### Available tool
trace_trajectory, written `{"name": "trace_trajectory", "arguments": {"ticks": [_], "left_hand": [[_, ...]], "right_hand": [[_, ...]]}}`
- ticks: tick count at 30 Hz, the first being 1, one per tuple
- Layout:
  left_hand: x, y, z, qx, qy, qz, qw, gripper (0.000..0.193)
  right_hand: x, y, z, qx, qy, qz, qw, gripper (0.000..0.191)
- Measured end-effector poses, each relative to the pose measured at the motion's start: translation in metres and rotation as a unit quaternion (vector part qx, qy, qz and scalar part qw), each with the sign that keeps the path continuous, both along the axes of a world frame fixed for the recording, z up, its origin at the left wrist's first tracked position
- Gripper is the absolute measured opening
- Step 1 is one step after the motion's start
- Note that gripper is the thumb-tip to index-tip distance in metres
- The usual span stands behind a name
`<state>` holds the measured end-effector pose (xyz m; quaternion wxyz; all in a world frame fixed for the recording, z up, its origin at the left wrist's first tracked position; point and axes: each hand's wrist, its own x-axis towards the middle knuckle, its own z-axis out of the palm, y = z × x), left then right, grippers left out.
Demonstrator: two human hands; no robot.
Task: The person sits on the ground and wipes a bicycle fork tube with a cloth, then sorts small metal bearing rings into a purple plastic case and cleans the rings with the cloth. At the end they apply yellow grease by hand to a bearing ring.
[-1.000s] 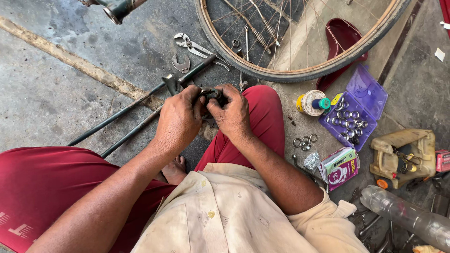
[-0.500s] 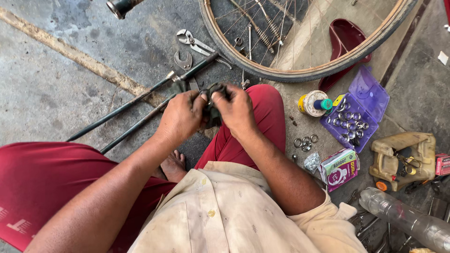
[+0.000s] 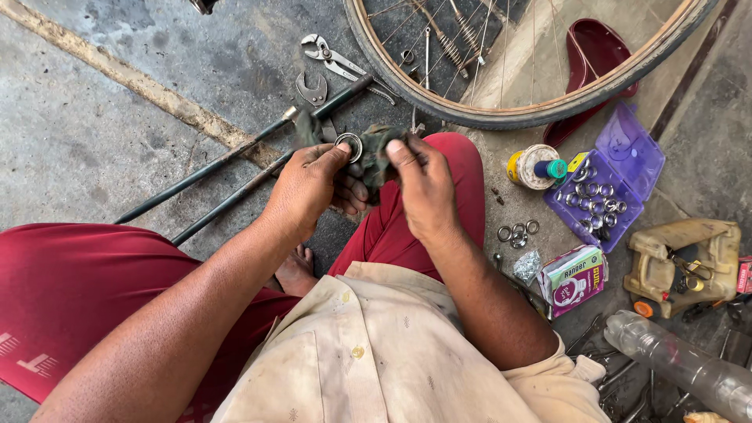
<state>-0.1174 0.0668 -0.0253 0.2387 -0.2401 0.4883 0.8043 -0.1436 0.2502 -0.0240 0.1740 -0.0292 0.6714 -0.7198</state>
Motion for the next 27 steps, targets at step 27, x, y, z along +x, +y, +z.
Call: {"name": "trace_trajectory", "arguments": {"ticks": [27], "left_hand": [[0.016, 0.014, 0.022, -0.494, 0.267, -0.093, 0.822, 0.026]], "right_hand": [[0.001, -0.002, -0.032, -0.040, -0.075, -0.007, 0.996, 0.012]]}}
